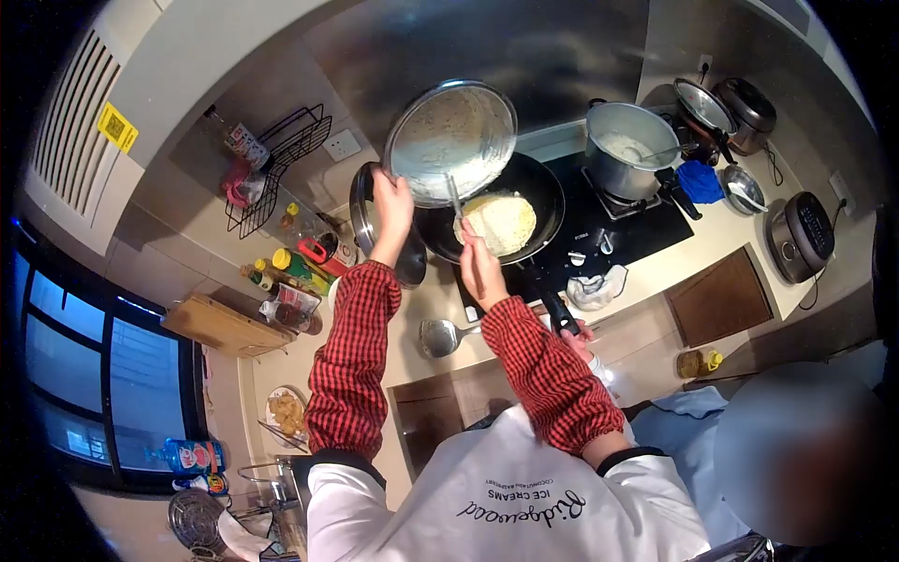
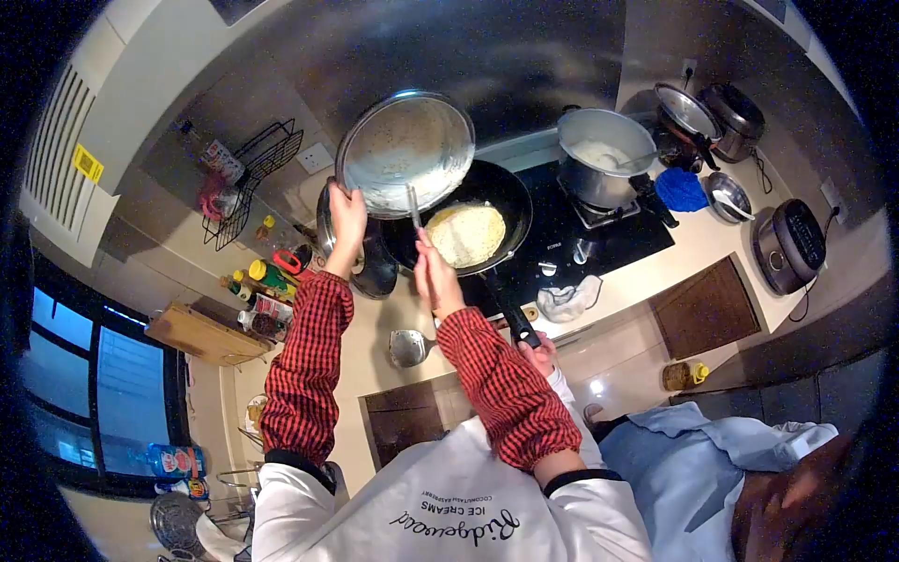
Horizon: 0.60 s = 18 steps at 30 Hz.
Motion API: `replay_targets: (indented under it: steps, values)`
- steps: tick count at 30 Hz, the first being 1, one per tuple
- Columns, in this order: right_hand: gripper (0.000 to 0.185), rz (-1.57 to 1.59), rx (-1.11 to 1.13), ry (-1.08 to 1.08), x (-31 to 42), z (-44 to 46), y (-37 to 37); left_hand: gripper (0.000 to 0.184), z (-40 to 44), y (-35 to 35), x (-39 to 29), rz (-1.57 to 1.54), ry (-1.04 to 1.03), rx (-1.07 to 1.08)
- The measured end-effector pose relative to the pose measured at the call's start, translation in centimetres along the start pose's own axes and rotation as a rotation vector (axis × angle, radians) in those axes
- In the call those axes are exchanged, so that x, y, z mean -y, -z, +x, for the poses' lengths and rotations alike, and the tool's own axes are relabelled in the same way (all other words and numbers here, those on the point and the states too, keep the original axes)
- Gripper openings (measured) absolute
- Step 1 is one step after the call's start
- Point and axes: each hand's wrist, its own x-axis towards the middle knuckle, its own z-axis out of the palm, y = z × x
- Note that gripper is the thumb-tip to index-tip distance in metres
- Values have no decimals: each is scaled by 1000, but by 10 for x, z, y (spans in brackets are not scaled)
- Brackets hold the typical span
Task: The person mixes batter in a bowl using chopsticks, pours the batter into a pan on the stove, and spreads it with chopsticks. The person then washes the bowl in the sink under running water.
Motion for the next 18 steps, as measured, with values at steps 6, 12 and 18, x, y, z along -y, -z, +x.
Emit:
replay_targets:
  steps: [6,12,18]
  values:
    - [16,25,27,-71,21,0,-4,45,0,4,-12,139,-198,4]
    - [16,-114,-9,-127,9,-4,-4,40,-1,-3,-24,199,-336,135]
    - [15,-88,133,-122,17,14,12,29,-13,-9,-33,287,-574,289]
